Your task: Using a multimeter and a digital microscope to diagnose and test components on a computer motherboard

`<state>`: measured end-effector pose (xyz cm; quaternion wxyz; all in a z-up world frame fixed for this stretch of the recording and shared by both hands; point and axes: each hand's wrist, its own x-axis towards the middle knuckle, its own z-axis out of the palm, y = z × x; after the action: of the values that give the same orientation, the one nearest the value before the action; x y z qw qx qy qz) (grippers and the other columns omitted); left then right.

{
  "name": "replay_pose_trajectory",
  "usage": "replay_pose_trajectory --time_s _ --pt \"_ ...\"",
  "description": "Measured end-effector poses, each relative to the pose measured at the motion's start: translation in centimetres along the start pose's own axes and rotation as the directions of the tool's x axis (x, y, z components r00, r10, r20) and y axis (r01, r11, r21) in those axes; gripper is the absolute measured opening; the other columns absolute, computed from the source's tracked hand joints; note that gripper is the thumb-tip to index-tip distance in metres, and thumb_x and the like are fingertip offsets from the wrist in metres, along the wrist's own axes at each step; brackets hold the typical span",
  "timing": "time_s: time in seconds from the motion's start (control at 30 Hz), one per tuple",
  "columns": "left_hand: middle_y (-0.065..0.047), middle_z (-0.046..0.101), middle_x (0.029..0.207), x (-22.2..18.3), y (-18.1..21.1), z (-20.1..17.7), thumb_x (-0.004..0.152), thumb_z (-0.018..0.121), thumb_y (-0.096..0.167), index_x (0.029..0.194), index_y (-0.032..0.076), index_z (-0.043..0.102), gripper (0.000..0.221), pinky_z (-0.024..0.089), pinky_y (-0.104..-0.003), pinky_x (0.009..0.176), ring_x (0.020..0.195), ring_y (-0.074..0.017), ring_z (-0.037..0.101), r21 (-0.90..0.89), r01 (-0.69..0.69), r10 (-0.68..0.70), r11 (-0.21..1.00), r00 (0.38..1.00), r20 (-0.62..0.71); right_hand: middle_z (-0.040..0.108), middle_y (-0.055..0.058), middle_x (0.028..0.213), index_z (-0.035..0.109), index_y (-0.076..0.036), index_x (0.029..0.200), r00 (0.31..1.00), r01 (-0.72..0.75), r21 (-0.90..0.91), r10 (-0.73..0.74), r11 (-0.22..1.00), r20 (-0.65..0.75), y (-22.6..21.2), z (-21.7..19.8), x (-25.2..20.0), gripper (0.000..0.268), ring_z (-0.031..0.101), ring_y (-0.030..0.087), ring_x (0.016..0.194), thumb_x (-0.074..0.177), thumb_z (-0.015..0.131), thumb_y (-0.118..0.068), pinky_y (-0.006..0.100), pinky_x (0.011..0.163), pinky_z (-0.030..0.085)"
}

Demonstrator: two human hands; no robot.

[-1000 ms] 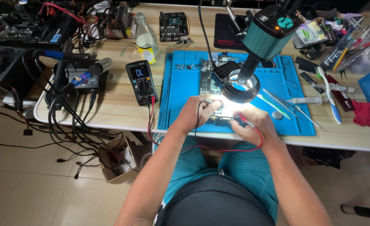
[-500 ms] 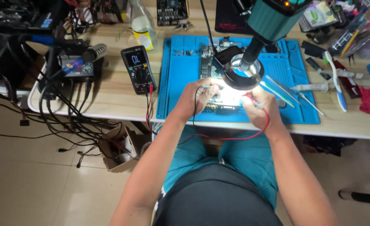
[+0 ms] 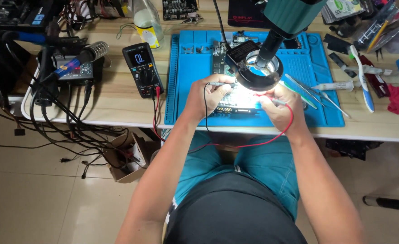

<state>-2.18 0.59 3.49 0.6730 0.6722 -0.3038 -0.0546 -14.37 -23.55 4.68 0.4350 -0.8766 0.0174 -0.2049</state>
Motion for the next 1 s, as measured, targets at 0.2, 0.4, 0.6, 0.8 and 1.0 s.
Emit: replay_pose_trajectory --time_s 0.2,0.4,0.6,0.8,1.0 --pt "-0.016 0.086 0.103 0.0 -0.1 0.2 0.106 0.077 0.022 0.126 0.014 0.082 0.022 0.065 -0.046 0.097 0.107 -0.029 0.083 -0.009 0.029 -0.029 1.0 0.999 0.015 0.079 0.01 0.08 0.079 -0.01 0.101 1.0 0.006 0.015 -0.006 1.0 0.004 -0.7 -0.1 -0.1 0.007 0.075 0.025 0.073 0.102 0.076 -0.017 0.039 0.071 0.058" --pt "-0.016 0.086 0.102 -0.2 1.6 0.1 0.107 0.07 0.023 0.123 0.014 0.08 0.021 0.064 -0.044 0.095 0.107 -0.0295 0.084 0.045 0.036 -0.04 0.998 0.995 0.087 0.079 0.006 0.078 0.08 -0.015 0.098 1.0 -0.026 -0.019 0.026 0.999 0.015 0.0 -0.1 -0.1 0.008 0.072 0.023 0.071 0.102 0.075 -0.02 0.037 0.073 0.057" --pt "-0.012 0.083 0.088 -0.8 3.8 -0.1 0.107 0.069 0.028 0.119 0.025 0.083 0.019 0.063 -0.041 0.085 0.091 -0.0234 0.082 0.145 0.029 -0.044 0.989 0.993 0.105 0.08 0.006 0.078 0.078 -0.012 0.1 0.999 -0.043 -0.019 0.044 0.999 0.012 0.1 0.0 -0.1 0.01 0.073 0.021 0.073 0.102 0.075 -0.021 0.038 0.073 0.057" --pt "-0.01 0.072 0.067 -0.9 4.4 0.0 0.105 0.071 0.026 0.115 0.023 0.084 0.017 0.057 -0.034 0.071 0.069 -0.0183 0.067 0.168 0.058 -0.071 0.984 0.995 0.073 0.08 0.006 0.079 0.08 -0.015 0.101 0.997 -0.068 -0.025 0.068 0.997 0.022 0.3 0.2 -0.2 0.009 0.072 0.021 0.072 0.101 0.075 -0.023 0.038 0.076 0.058" --pt "-0.011 0.071 0.068 -0.9 4.6 0.0 0.105 0.072 0.024 0.113 0.019 0.084 0.015 0.056 -0.033 0.07 0.065 -0.0154 0.063 0.127 0.078 -0.085 0.989 0.995 0.055 0.079 0.009 0.076 0.079 -0.013 0.102 0.998 -0.054 -0.036 0.055 0.998 0.018 0.5 0.2 -0.2 0.01 0.074 0.025 0.074 0.101 0.075 -0.022 0.04 0.078 0.058"
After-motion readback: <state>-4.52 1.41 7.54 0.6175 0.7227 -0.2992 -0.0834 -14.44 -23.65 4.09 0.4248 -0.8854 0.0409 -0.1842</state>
